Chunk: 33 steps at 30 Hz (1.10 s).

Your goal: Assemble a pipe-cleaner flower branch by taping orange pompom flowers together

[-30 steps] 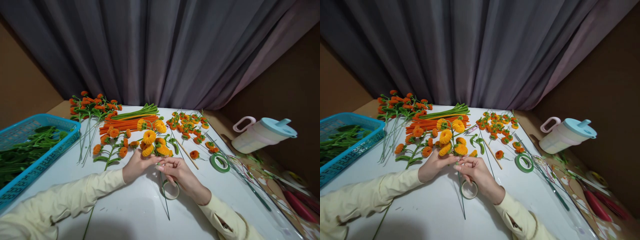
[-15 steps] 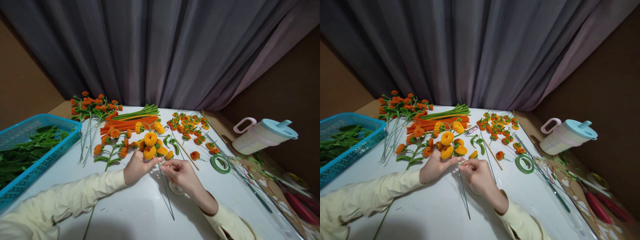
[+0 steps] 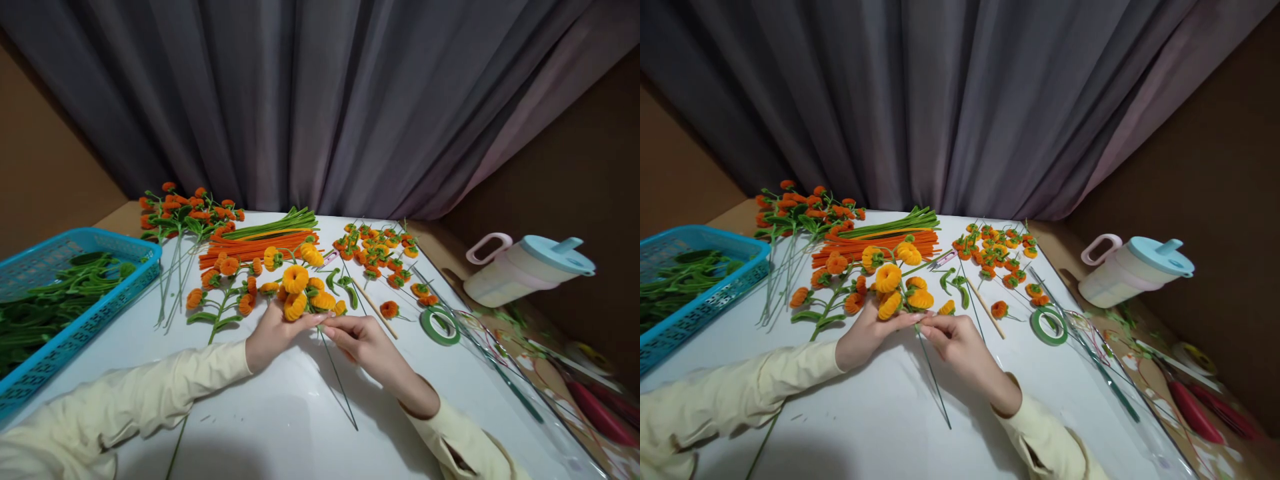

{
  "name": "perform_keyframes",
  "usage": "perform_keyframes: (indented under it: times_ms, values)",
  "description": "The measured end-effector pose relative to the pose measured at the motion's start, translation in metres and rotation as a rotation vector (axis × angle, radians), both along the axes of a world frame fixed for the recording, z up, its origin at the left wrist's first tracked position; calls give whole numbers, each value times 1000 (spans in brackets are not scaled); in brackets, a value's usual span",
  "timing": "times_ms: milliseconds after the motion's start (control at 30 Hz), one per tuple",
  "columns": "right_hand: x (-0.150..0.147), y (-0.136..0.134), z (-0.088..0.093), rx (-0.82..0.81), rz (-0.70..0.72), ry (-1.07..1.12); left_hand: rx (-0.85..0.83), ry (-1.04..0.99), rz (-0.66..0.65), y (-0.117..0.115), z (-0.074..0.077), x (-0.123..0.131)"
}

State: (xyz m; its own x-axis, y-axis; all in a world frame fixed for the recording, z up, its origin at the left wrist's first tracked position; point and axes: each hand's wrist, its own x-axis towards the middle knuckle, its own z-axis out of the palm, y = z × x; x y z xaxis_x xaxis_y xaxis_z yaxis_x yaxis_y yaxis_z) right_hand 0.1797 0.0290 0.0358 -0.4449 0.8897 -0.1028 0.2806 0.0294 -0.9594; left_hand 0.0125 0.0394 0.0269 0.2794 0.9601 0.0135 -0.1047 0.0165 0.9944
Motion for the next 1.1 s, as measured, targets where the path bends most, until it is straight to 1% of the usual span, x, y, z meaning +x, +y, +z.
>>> perform_keyframes:
  times_ms: [133,200,267,333,433,567,667,800,933,1100]
  values:
    - [3,4,-3,-134,1,96,-10,-95,-23,-1,-1,1]
    - [4,5,-4,-218,5,170,-5,-112,-40,-1,-1,1]
    - [4,5,-6,-283,10,239,18,-95,-57,-2,-1,0]
    - [4,5,-7,-301,16,276,57,-46,-57,-1,-1,-1]
    - [4,4,-8,-239,30,243,106,51,-39,0,-1,-3]
    - [4,1,-5,-138,18,127,152,145,12,1,-2,-3]
    - [3,-2,-2,-43,-14,15,167,174,54,0,-3,-1]
    - [3,-1,1,76,-27,-94,179,187,78,-1,-4,1]
    - [3,1,1,94,-4,-108,126,202,97,-3,-5,2]
    - [2,1,-5,22,-16,11,12,66,82,-3,0,4]
